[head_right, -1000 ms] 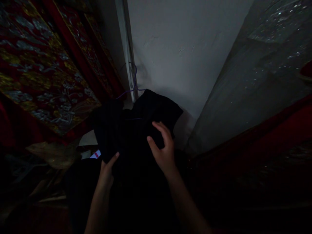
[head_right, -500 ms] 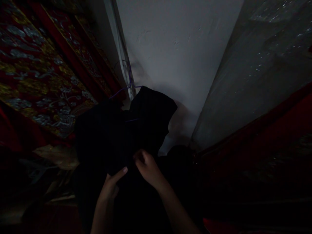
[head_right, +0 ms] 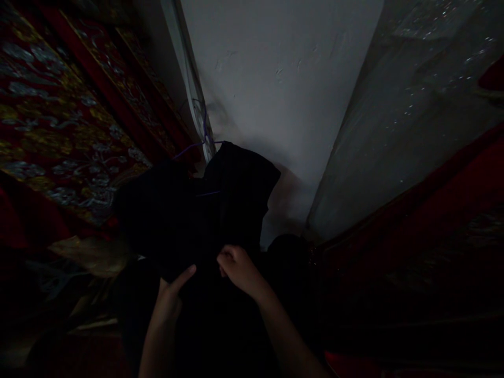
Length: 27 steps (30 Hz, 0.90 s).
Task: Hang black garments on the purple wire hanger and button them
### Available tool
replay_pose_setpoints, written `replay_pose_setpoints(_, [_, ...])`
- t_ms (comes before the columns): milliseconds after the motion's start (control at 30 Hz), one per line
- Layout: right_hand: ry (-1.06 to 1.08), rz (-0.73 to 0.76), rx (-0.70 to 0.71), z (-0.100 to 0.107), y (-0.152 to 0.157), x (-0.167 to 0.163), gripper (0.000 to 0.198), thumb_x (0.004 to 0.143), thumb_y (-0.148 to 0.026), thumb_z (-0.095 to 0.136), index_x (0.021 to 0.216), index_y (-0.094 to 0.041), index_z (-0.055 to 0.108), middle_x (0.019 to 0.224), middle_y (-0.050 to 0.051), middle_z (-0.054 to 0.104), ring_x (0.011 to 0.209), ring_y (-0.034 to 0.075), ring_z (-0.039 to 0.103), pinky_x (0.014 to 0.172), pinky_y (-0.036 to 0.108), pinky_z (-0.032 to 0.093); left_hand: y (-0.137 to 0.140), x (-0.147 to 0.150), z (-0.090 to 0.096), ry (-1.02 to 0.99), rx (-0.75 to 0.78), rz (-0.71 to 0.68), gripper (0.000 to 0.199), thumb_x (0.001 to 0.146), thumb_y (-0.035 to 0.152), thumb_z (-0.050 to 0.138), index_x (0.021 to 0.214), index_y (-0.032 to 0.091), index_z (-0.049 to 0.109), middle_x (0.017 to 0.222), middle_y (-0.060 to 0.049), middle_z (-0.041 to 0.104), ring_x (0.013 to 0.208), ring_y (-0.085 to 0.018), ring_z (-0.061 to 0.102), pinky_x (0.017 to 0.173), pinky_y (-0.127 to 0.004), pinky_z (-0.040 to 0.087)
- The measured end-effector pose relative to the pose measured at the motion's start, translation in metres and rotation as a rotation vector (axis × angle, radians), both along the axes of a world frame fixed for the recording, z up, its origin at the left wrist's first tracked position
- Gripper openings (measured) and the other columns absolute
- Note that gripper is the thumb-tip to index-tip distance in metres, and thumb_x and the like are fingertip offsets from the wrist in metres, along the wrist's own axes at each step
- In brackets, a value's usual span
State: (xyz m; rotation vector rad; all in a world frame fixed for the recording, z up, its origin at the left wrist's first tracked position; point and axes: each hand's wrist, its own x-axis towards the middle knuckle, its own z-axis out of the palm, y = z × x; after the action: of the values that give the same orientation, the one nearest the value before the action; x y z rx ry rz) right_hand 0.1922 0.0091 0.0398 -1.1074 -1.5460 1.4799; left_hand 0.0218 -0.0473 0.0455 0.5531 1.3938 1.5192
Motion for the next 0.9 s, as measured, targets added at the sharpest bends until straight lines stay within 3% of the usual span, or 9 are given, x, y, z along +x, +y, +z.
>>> replay_pose_setpoints(133, [0.003,0.064,-0.007,-0.009,0.002,0.004,0.018,0.081,-0.015,0.050,0.066,-0.019,0.056,0.051,-0.003,0.056,0.050,0.011,0.052,0.055,0.023,0.036,0.013,-0.024,-0.002,0.000,-0.014,0.226,0.044,0.071,0.027,0.086,0.111,0.024,0.068,0.115,-0.004,0.075,0.120,-0.031,0.068,0.109,-0.046,0.054])
replay_pose_setpoints(200, [0.052,0.061,-0.044,-0.013,0.001,0.000,0.015,0.082,-0.019,0.053,0.069,-0.019,0.059,0.053,-0.003,0.057,0.050,0.011,0.053,0.056,0.023,0.038,0.013,-0.027,-0.001,0.017,0.001,0.247,0.043,0.072,0.027,0.085,0.111,0.025,0.067,0.114,-0.003,0.076,0.119,-0.029,0.069,0.108,-0.045,0.054])
replay_pose_setpoints(333, [0.174,-0.011,-0.054,-0.016,-0.001,-0.015,0.021,0.088,-0.040,0.060,0.087,-0.019,0.061,0.058,-0.003,0.059,0.052,0.012,0.054,0.054,0.024,0.041,0.004,-0.010,-0.002,-0.021,-0.006,0.090,0.048,0.067,0.030,0.088,0.111,0.022,0.069,0.113,-0.007,0.077,0.116,-0.033,0.070,0.103,-0.045,0.057])
replay_pose_setpoints(467, [0.187,-0.090,-0.034,-0.011,-0.003,-0.020,0.035,0.089,-0.053,0.058,0.098,-0.020,0.053,0.064,-0.004,0.058,0.054,0.012,0.053,0.052,0.024,0.039,-0.007,0.011,-0.004,0.000,-0.010,-0.051,0.071,0.056,0.030,0.094,0.121,0.021,0.065,0.120,-0.010,0.074,0.121,-0.035,0.067,0.106,-0.045,0.054])
replay_pose_setpoints(733, [0.179,-0.131,0.083,-0.006,-0.004,-0.011,0.019,0.089,-0.040,0.053,0.088,-0.021,0.052,0.074,-0.003,0.053,0.062,0.012,0.051,0.056,0.024,0.039,-0.021,0.008,-0.004,0.119,0.033,-0.244,0.090,0.050,0.036,0.096,0.131,0.013,0.063,0.117,-0.014,0.074,0.122,-0.040,0.064,0.109,-0.051,0.050])
replay_pose_setpoints(900, [0.172,-0.118,0.141,-0.005,-0.003,-0.005,0.019,0.090,-0.037,0.057,0.100,-0.021,0.054,0.087,0.000,0.059,0.076,0.014,0.057,0.068,0.026,0.045,-0.021,-0.002,-0.017,0.114,0.025,-0.267,0.088,0.053,0.037,0.095,0.132,0.015,0.063,0.117,-0.014,0.073,0.122,-0.039,0.063,0.109,-0.051,0.049])
